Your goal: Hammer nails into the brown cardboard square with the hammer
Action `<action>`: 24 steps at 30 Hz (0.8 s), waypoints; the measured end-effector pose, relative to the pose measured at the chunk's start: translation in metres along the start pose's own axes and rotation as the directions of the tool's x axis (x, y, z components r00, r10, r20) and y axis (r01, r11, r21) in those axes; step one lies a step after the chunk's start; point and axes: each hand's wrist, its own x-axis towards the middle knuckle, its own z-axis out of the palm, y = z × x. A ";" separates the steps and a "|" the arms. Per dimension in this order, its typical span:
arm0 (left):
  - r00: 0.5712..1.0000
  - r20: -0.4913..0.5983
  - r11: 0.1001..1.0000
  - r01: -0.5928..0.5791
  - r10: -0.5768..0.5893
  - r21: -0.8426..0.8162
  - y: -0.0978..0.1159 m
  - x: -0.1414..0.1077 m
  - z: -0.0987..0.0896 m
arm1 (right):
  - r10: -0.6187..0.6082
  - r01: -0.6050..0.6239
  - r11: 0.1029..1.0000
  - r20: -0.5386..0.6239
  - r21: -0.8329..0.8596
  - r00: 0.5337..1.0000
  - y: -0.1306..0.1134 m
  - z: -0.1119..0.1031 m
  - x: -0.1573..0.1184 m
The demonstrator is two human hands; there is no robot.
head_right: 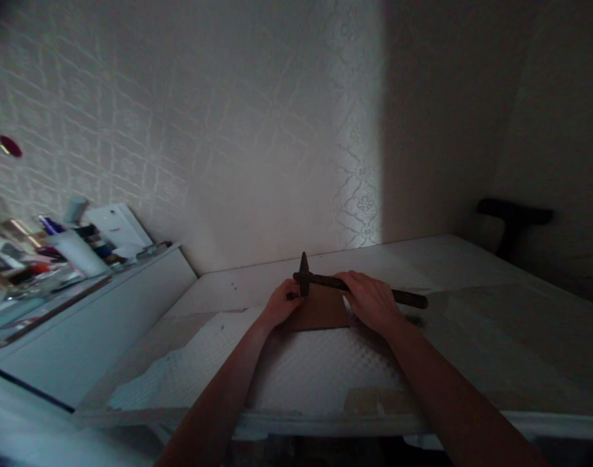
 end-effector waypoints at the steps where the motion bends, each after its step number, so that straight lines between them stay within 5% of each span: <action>1: 1.000 0.002 1.000 0.002 -0.002 -0.003 0.000 0.000 0.000 | -0.002 0.002 1.000 -0.001 0.002 1.000 0.000 0.000 0.000; 24: 1.000 0.002 1.000 -0.017 0.017 0.007 0.005 -0.001 -0.001 | 0.009 -0.009 1.000 0.009 -0.012 1.000 0.000 -0.001 0.000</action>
